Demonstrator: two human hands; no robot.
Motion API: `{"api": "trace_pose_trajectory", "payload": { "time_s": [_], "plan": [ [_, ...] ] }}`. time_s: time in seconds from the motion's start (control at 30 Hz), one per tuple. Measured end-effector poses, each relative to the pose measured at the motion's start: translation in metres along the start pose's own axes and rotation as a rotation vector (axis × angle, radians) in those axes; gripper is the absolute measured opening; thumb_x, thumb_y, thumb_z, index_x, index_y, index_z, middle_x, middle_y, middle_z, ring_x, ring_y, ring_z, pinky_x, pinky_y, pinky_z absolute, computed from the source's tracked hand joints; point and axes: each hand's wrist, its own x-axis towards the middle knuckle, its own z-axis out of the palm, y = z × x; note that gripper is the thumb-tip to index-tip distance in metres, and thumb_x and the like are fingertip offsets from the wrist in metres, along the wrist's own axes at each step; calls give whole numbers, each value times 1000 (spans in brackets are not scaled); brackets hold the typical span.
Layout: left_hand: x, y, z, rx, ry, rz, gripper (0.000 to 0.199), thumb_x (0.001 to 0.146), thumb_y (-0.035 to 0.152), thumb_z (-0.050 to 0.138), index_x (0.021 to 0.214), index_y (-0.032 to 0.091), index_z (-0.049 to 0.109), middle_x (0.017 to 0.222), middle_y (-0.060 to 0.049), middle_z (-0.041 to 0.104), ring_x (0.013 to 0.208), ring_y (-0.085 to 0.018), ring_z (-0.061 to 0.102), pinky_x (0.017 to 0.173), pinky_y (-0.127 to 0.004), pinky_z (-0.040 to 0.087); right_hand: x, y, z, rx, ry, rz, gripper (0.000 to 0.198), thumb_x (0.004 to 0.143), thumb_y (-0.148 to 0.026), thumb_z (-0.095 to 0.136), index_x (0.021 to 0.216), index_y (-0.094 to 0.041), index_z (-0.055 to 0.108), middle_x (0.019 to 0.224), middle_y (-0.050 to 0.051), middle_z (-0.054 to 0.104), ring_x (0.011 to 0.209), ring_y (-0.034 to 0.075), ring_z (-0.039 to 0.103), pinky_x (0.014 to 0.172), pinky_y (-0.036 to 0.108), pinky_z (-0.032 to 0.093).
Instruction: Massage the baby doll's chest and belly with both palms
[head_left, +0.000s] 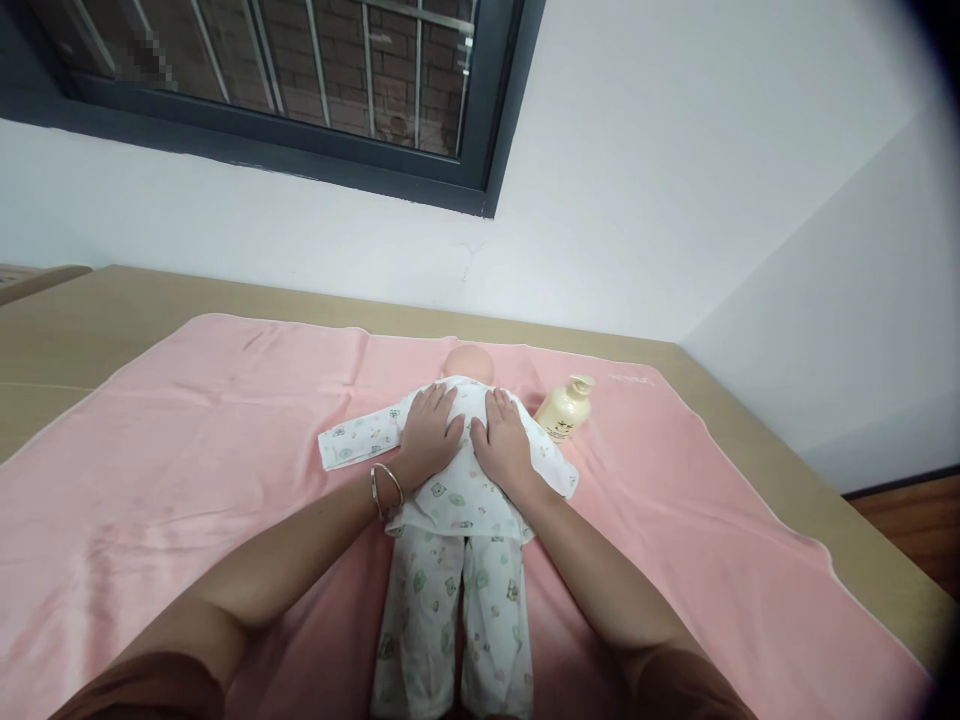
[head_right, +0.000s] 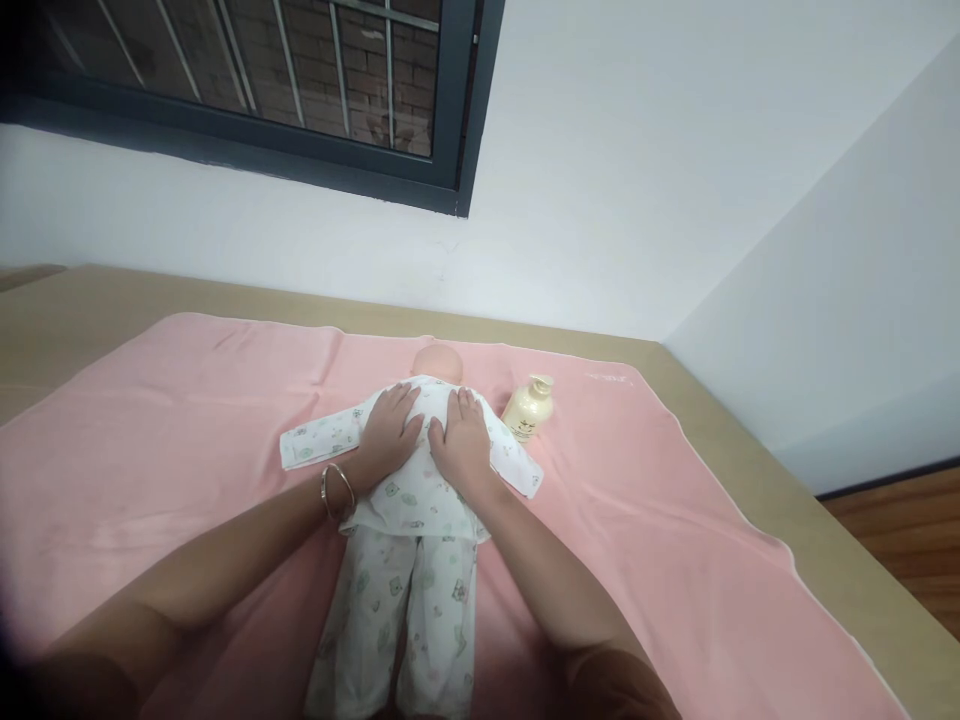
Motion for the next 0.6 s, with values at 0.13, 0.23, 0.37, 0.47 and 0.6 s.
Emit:
{"api": "trace_pose_trajectory", "payload": {
  "time_s": [0.13,0.23,0.37,0.47,0.6],
  "plan": [
    [-3,3,-1,33,10,4,41,91,29,42,127,13,54,134,-17,56,129,-32,47,108,-52,38,-2,0,0,12,19,-2,53,93,-31,39,139,-5,45,144,18,46,138,28,37,115,46,27],
    [-7,8,-4,82,61,-3,36,93,28,42,121,15,60,128,-15,61,125,-30,52,102,-46,46,-6,-1,2,-8,97,5,47,93,-30,40,134,-13,54,140,12,53,133,26,45,109,41,37],
    [-10,13,-7,115,124,13,29,93,29,44,110,19,66,119,-11,67,115,-27,60,93,-40,52,-12,-2,6,-30,198,11,40,93,-28,39,122,-18,64,130,9,62,121,23,57,97,35,48],
    [-10,13,-9,101,140,38,26,93,29,46,106,19,67,116,-10,69,113,-26,62,92,-40,53,-14,1,9,-25,247,-11,38,92,-26,41,117,-18,68,125,9,65,117,23,61,95,35,50],
    [-7,11,-11,27,129,77,27,93,27,45,106,20,67,117,-10,68,116,-25,61,97,-41,51,-13,5,11,24,248,-95,37,90,-25,43,117,-19,68,127,8,64,123,21,56,101,35,46]
  ]
}}
